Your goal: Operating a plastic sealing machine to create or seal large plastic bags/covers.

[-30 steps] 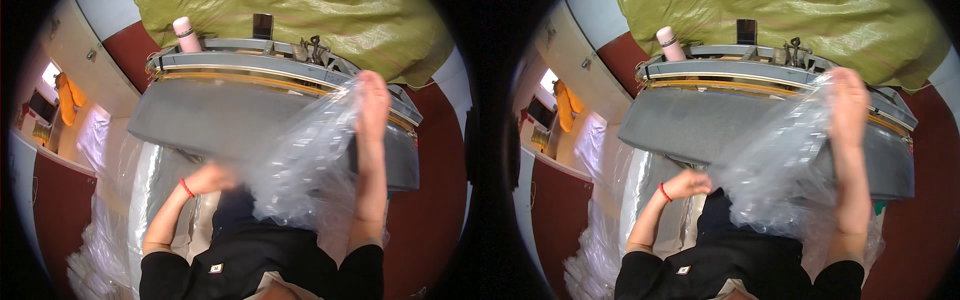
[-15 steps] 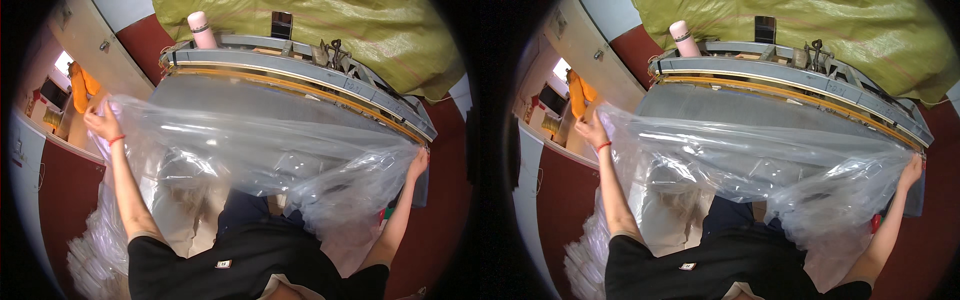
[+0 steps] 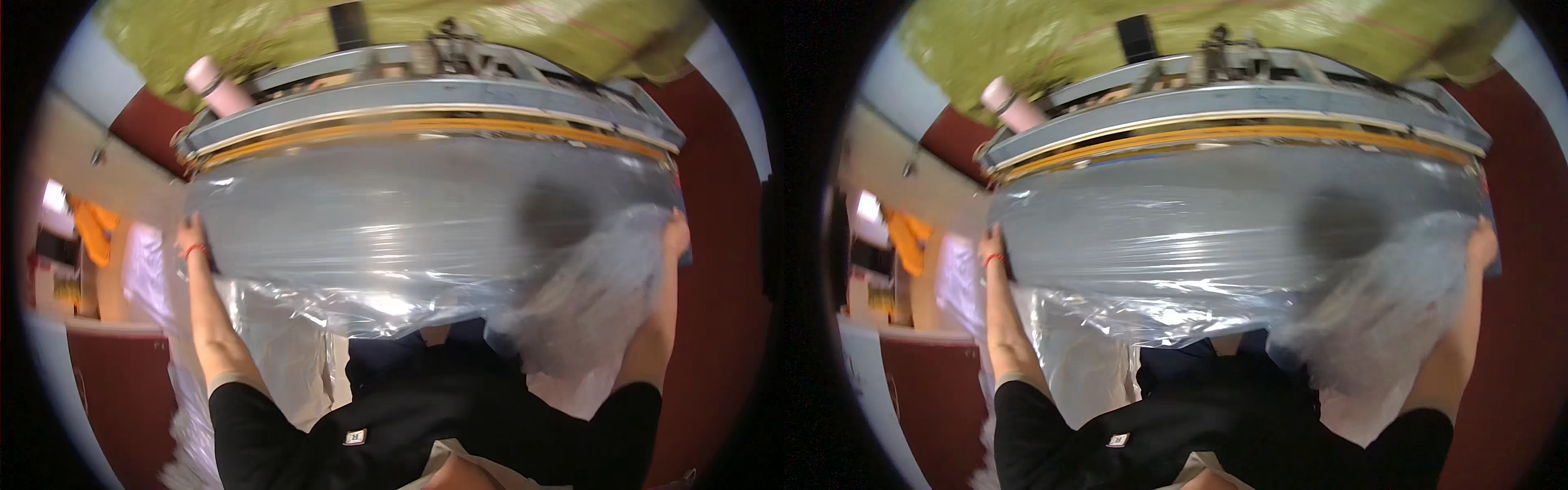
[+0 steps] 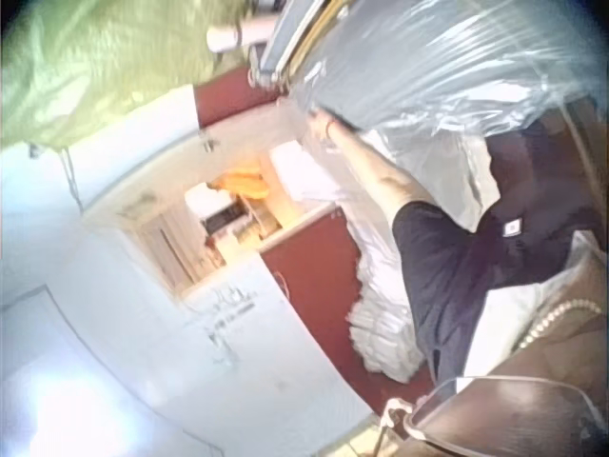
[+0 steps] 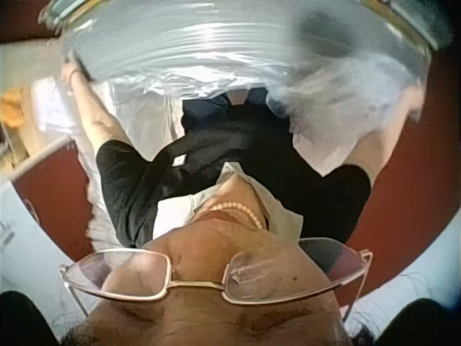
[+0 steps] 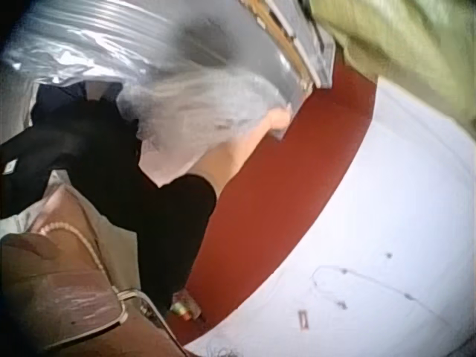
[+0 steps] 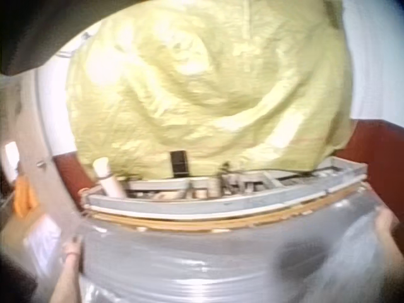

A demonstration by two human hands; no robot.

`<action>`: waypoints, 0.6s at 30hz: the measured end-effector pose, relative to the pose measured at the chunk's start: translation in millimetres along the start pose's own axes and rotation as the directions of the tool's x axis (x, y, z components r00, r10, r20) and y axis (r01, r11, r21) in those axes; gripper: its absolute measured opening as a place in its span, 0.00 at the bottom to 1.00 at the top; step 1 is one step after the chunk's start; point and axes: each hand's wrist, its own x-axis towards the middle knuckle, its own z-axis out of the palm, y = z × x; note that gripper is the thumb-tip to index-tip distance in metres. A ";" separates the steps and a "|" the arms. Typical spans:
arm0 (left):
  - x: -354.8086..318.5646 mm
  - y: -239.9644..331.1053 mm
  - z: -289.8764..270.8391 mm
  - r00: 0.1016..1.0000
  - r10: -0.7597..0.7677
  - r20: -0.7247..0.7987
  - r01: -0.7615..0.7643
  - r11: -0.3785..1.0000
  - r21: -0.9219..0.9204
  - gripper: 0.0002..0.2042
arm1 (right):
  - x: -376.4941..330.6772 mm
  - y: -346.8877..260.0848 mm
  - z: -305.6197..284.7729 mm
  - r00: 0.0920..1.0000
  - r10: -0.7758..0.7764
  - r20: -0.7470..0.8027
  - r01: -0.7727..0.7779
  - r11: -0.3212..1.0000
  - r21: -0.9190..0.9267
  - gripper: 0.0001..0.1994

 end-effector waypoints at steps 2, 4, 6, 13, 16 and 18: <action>-2.8 7.2 -1.5 0.957 -0.032 -0.288 -0.032 0.976 -0.217 0.19 | 3.4 5.6 4.6 0.993 -0.108 -0.051 0.110 0.993 0.032 0.17; -20.3 17.6 -16.2 0.730 0.261 -0.632 -0.460 0.872 -0.170 0.16 | -6.6 -35.8 -5.3 1.000 0.000 0.002 0.000 1.000 0.016 0.17; -123.9 108.7 -47.7 0.868 0.470 -0.159 -0.396 0.465 -0.792 0.14 | 1.9 -22.4 -6.6 0.996 0.075 0.038 -0.073 0.995 -0.065 0.19; -459.6 177.5 -74.9 -0.412 0.779 0.472 0.003 0.520 -0.854 0.31 | 0.5 -15.3 -8.9 0.999 0.024 -0.032 -0.025 0.999 -0.040 0.18; -520.1 170.2 -10.7 -0.275 0.851 0.448 -0.137 0.427 -0.894 0.18 | -1.8 -18.7 -6.4 1.000 0.015 -0.021 -0.015 1.000 -0.020 0.17; -511.3 186.1 -23.3 -0.501 0.653 0.568 -0.027 0.644 -0.764 0.14 | 0.1 -12.4 -9.9 1.000 0.014 -0.024 -0.014 1.000 -0.019 0.18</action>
